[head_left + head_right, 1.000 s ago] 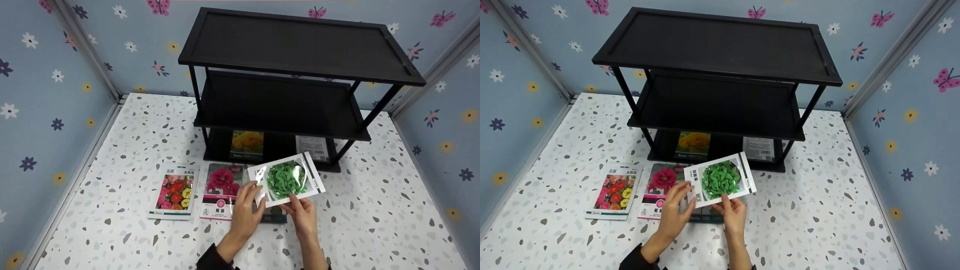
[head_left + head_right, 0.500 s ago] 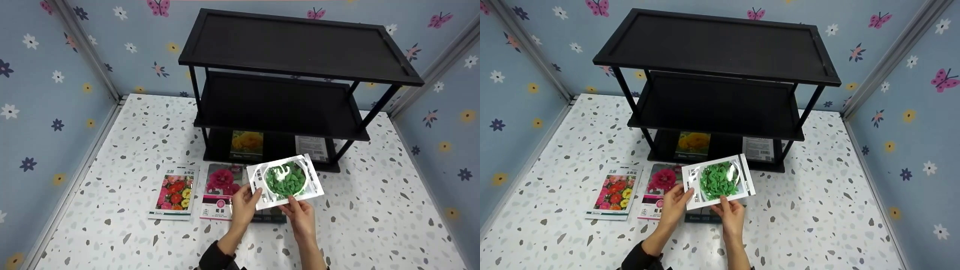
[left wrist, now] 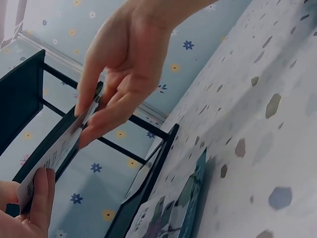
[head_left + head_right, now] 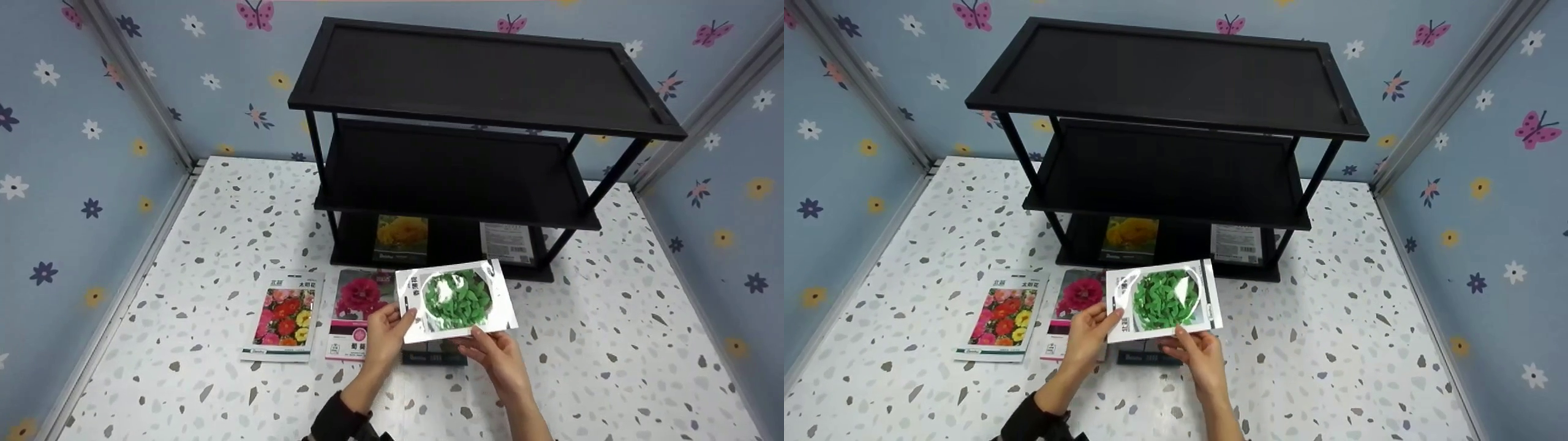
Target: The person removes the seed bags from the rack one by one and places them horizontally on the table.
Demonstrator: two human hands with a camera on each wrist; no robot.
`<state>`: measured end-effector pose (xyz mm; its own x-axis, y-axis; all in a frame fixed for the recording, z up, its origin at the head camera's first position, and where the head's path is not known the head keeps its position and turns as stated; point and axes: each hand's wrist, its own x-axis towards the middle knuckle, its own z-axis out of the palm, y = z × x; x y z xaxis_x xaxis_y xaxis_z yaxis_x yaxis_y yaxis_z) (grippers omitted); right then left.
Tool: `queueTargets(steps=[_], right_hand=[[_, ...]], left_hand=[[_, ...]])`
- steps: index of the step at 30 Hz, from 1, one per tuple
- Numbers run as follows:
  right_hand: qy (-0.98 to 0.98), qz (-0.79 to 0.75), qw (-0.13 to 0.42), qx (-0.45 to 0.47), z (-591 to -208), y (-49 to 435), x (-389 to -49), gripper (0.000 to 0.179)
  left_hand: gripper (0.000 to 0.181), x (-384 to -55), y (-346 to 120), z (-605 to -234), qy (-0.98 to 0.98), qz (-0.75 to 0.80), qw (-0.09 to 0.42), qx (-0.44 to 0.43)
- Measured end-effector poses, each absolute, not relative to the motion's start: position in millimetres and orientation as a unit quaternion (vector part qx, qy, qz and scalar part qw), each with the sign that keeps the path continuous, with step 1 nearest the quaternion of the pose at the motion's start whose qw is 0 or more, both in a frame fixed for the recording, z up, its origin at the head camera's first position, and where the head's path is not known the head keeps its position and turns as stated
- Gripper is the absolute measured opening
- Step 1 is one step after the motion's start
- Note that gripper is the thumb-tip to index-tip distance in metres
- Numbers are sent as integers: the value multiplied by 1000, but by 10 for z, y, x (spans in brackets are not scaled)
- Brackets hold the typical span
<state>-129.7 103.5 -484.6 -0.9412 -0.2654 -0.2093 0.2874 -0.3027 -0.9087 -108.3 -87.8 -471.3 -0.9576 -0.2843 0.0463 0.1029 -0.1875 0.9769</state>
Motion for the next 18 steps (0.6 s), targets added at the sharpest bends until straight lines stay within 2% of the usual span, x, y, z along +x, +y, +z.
queueTargets(steps=[9, 18], right_hand=[[615, -759, 215, -11, -4813, 1418, -1415, 43], [635, -727, 259, -35, -4725, 1446, -1464, 38]], left_hand=[[30, -1004, -1232, -4759, -637, -770, 9, 43], [26, -998, -1323, -4757, -658, -751, -40, 34]])
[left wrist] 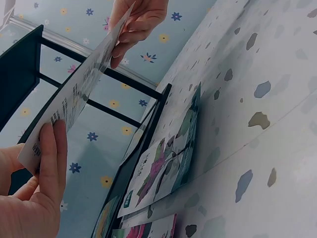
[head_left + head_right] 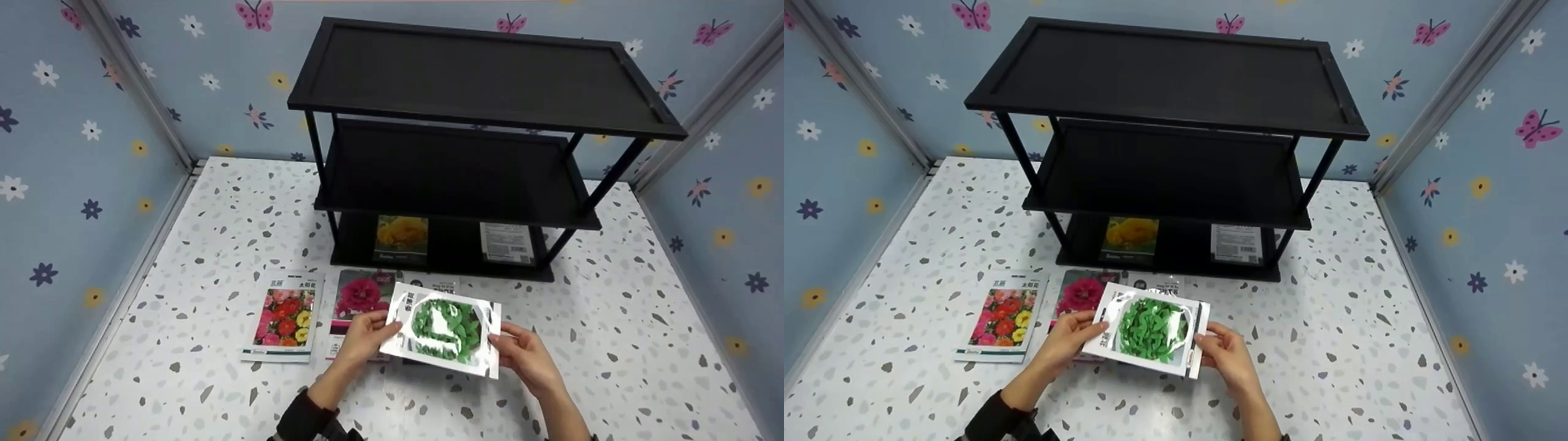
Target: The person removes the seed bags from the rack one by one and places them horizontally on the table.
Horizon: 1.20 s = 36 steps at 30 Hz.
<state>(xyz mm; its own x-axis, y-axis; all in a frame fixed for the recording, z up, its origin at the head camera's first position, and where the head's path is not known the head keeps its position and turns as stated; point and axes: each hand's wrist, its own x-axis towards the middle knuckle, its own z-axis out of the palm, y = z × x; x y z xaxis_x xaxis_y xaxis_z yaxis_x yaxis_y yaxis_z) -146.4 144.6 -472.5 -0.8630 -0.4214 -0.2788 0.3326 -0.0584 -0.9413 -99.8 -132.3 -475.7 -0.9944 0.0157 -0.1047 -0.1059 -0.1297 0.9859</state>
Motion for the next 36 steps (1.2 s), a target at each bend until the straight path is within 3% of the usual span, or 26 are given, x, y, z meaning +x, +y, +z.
queueTargets(steps=[5, 12, 23, 30, 36], right_hand=[[629, -739, 239, -19, -4729, 1396, -1448, 38], [595, -790, 151, -5, -4818, 1247, -1420, 39], [559, -827, 43, 41, -4877, 858, -1352, 33], [563, -825, 37, 33, -4906, 795, -1320, 33], [575, -814, 77, -6, -4873, 866, -1331, 41]], left_hand=[[33, -1070, -1279, -4808, 642, 763, 18, -70], [47, -1148, -984, -4964, 521, 835, -95, -150], [30, -1019, -480, -4801, 513, 839, -134, -125], [24, -988, -405, -4784, 524, 828, -168, -109], [22, -1005, -505, -4796, 535, 825, -157, -94]])
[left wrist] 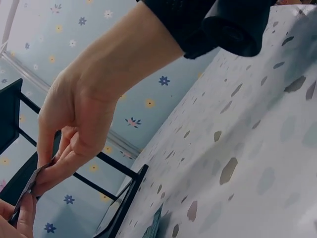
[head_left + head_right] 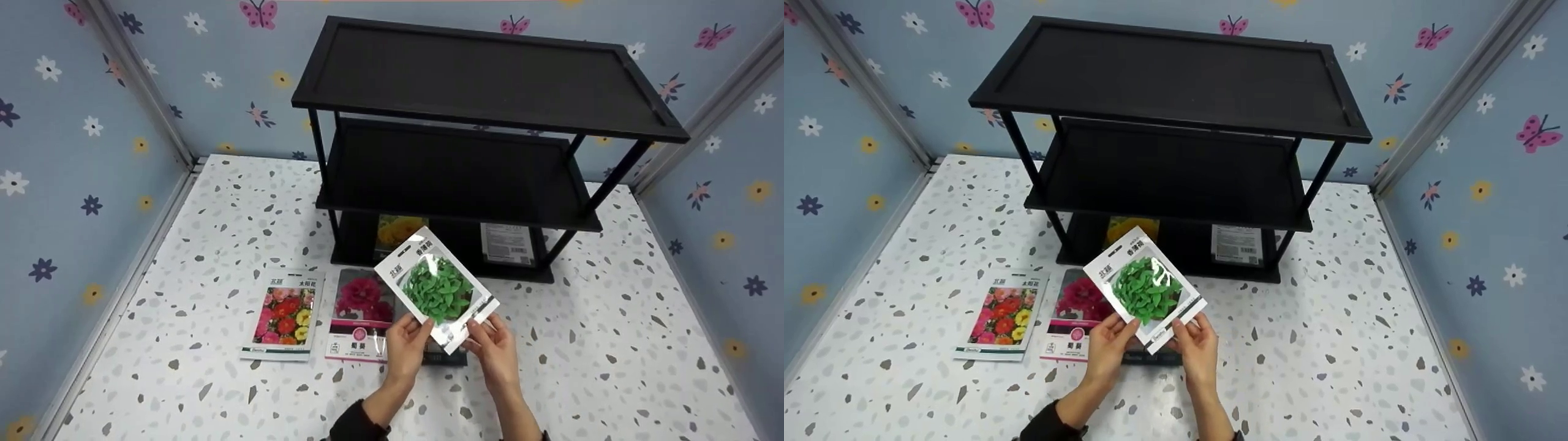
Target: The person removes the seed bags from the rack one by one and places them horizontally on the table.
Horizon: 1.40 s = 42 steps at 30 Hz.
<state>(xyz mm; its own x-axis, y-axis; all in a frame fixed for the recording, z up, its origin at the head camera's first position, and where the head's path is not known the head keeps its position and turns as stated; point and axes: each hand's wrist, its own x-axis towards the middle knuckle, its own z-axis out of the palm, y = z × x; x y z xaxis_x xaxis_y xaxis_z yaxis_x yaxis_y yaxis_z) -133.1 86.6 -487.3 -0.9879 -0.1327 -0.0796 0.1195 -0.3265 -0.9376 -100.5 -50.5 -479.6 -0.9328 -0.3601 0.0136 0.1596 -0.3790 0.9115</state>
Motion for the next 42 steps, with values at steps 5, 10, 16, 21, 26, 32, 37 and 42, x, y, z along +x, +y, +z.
queueTargets(steps=[5, 10, 16, 21, 26, 32, 37, 42], right_hand=[[584, -799, 138, -47, -4828, 1015, -1398, 45], [598, -777, 187, -65, -4801, 1193, -1497, 44], [632, -740, 219, -72, -4805, 1308, -1571, 39], [654, -729, 196, -37, -4803, 1305, -1566, 36], [658, -735, 161, -7, -4810, 1291, -1546, 32], [683, -721, 121, -12, -4821, 1298, -1529, 31], [706, -704, 82, -9, -4833, 1335, -1539, 29], [712, -701, 41, -17, -5033, 1493, -1649, 19]], left_hand=[[26, -1014, -678, -4798, -549, -827, 98, 69], [29, -998, -856, -4805, -564, -825, 7, 22], [30, -963, -1005, -4799, -611, -788, -74, -17], [31, -948, -1062, -4806, -612, -781, -116, -41], [31, -955, -1063, -4806, -608, -782, -128, -52], [31, -966, -1015, -4768, -621, -772, -127, -48], [32, -985, -970, -4777, -641, -759, -110, -38], [24, -1007, -1000, -4794, -692, -717, -67, -49]])
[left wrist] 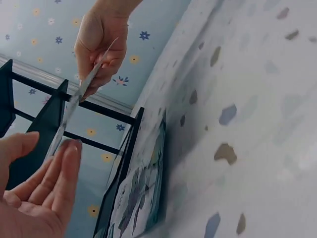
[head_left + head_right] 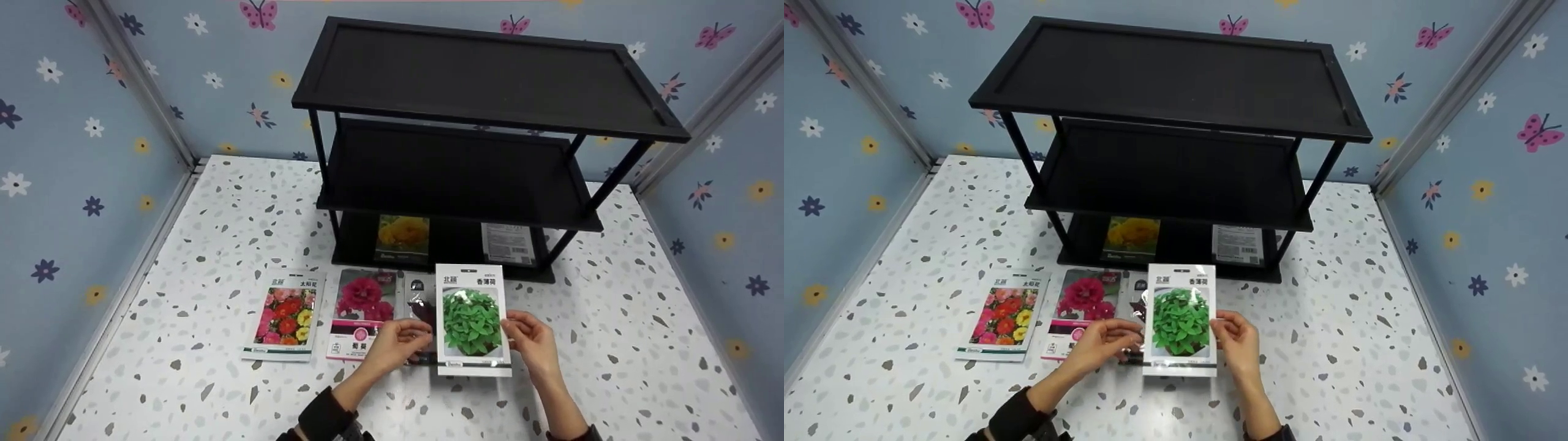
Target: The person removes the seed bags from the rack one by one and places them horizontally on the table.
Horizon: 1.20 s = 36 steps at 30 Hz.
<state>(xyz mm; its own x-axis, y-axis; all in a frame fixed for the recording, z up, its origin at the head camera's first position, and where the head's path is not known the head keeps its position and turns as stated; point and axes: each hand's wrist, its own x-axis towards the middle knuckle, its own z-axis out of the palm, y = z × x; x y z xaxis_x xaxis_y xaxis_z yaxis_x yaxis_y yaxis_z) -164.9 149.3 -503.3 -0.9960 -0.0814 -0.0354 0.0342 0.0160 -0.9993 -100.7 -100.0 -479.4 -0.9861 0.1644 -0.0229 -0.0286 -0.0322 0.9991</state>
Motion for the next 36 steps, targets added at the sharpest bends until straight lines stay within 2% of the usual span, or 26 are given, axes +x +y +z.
queueTargets(steps=[8, 11, 17, 24, 30, 36], right_hand=[[738, -675, 13, -13, -5054, 1706, -1693, 14], [756, -655, 9, 2, -5089, 1783, -1730, 13], [819, -567, 45, 79, -5151, 1895, -1844, 23], [828, -553, 58, 66, -5209, 1980, -1907, 24], [850, -520, 59, 59, -5264, 2007, -1939, 25], [879, -472, 49, 51, -5292, 2020, -1944, 25]], left_hand=[[23, -1174, -1159, -5136, 818, 573, -27, 44], [21, -1221, -1220, -5126, 832, 549, -62, 43], [19, -1350, -1369, -5133, 852, 509, -117, 42], [20, -1515, -1599, -5267, 842, 509, -168, 58], [21, -1679, -1671, -5302, 862, 476, -170, 49], [24, -1826, -1663, -5157, 898, 429, -99, -7]])
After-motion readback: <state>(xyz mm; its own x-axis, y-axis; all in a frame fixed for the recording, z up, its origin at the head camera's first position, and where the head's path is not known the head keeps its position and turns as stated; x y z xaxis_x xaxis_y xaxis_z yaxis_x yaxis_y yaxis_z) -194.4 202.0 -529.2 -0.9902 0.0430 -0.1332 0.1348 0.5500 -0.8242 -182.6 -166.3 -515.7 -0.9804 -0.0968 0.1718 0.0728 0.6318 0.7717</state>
